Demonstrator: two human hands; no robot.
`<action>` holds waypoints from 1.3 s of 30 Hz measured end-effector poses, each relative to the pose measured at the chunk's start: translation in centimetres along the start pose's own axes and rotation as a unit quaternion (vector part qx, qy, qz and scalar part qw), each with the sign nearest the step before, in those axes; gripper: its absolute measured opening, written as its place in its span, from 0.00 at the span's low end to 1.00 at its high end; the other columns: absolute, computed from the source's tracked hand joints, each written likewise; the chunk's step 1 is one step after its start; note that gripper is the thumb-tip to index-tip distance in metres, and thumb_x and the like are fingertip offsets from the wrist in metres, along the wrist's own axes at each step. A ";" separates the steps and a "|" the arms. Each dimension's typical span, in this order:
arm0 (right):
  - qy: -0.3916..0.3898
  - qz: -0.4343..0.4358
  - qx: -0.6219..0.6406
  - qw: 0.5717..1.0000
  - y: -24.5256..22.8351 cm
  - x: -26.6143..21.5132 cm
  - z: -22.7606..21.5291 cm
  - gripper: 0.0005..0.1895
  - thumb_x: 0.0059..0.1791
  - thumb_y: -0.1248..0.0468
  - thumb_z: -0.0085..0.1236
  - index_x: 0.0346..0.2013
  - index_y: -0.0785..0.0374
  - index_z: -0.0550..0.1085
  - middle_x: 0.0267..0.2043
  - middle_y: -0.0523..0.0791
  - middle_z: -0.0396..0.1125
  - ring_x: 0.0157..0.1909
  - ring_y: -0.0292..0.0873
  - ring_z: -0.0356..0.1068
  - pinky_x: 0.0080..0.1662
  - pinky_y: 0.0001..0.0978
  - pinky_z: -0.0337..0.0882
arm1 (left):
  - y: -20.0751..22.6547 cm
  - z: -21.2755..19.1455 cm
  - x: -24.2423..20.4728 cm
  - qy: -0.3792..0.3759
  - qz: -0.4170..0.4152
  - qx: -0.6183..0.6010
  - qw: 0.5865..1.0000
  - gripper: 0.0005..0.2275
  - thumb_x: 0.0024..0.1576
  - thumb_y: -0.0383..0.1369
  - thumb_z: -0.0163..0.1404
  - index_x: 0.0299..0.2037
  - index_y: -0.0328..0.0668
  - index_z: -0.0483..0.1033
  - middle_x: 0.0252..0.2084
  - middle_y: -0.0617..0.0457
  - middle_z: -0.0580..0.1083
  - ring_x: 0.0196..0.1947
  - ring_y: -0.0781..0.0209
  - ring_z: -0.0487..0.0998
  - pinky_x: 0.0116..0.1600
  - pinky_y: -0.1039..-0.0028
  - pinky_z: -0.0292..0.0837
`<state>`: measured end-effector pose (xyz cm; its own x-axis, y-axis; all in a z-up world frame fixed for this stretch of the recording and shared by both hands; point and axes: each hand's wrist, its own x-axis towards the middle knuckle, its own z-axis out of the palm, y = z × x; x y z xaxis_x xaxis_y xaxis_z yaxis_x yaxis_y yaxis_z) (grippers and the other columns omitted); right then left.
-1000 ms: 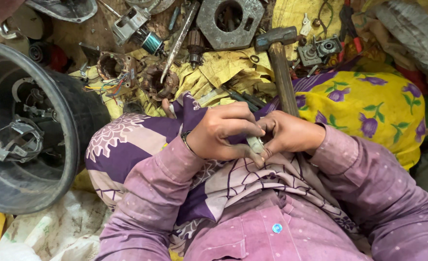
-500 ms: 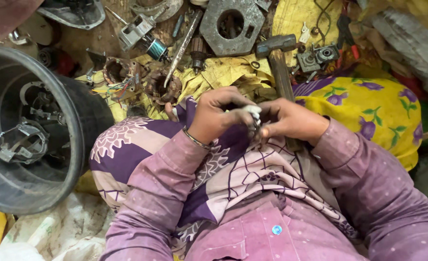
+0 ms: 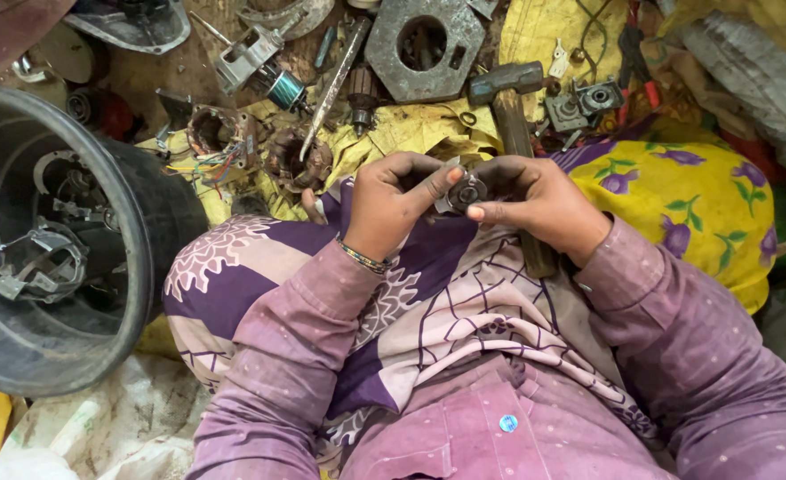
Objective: The person sits on the floor and repairs small electric motors. They use a hammer to strike a metal part, then insert a rotor into a stator housing. Later, they use a screwdriver to adjust internal components of another motor.
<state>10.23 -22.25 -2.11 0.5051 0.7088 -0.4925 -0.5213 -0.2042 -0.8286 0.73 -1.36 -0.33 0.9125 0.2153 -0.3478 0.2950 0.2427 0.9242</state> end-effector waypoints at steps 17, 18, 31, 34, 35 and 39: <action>0.085 -0.106 -0.112 0.984 1.2 1.4 -0.8 0.13 0.47 0.64 0.69 0.41 0.69 0.79 0.37 0.41 0.75 0.39 0.32 0.71 0.44 0.26 0.73 | -2.4 -0.4 1.6 0.039 0.071 0.067 0.994 0.13 0.60 0.33 0.59 0.49 0.29 0.78 0.43 0.50 0.80 0.40 0.68 0.80 0.45 0.78 0.77; 0.100 -0.096 -0.115 0.984 1.5 1.8 -0.8 0.13 0.47 0.61 0.70 0.40 0.68 0.80 0.36 0.42 0.75 0.37 0.32 0.71 0.41 0.26 0.73 | -2.6 -0.5 1.9 0.034 0.091 0.115 0.989 0.14 0.60 0.33 0.59 0.50 0.30 0.78 0.45 0.49 0.80 0.43 0.66 0.81 0.47 0.77 0.79; 0.213 -0.397 -0.481 0.752 4.0 1.6 1.3 0.18 0.43 0.64 0.66 0.48 0.53 0.80 0.44 0.46 0.69 0.48 0.51 0.72 0.46 0.42 0.74 | -5.8 -1.4 3.4 -0.061 -0.080 -0.039 0.994 0.15 0.66 0.33 0.48 0.50 0.22 0.74 0.43 0.41 0.79 0.40 0.53 0.83 0.48 0.67 0.80; 0.210 -0.436 -0.454 0.748 4.0 1.5 1.0 0.19 0.44 0.64 0.62 0.51 0.55 0.78 0.48 0.44 0.70 0.52 0.49 0.72 0.52 0.40 0.75 | -6.7 -1.7 4.2 -0.066 -0.053 -0.053 0.995 0.14 0.67 0.32 0.48 0.50 0.21 0.74 0.43 0.40 0.78 0.40 0.53 0.82 0.48 0.66 0.80; 0.222 -0.421 -0.451 0.755 4.3 1.7 0.9 0.17 0.46 0.62 0.63 0.50 0.55 0.78 0.48 0.45 0.70 0.51 0.50 0.72 0.51 0.40 0.75 | -6.9 -1.9 4.2 -0.065 -0.041 -0.054 0.996 0.14 0.67 0.32 0.48 0.51 0.22 0.74 0.43 0.41 0.77 0.40 0.53 0.81 0.48 0.66 0.80; 0.296 -0.371 -0.445 0.760 6.0 2.9 0.3 0.13 0.49 0.58 0.64 0.47 0.56 0.79 0.49 0.48 0.70 0.52 0.52 0.71 0.51 0.42 0.74 | -7.1 -3.1 4.5 -0.035 -0.011 -0.042 0.998 0.12 0.65 0.31 0.48 0.50 0.23 0.73 0.44 0.41 0.79 0.41 0.52 0.83 0.48 0.67 0.80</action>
<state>8.37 -21.23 -8.44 0.7913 0.4777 0.3818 0.5953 -0.4592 -0.6594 1.89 0.85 -8.91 0.9242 0.1437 -0.3538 0.2934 0.3260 0.8987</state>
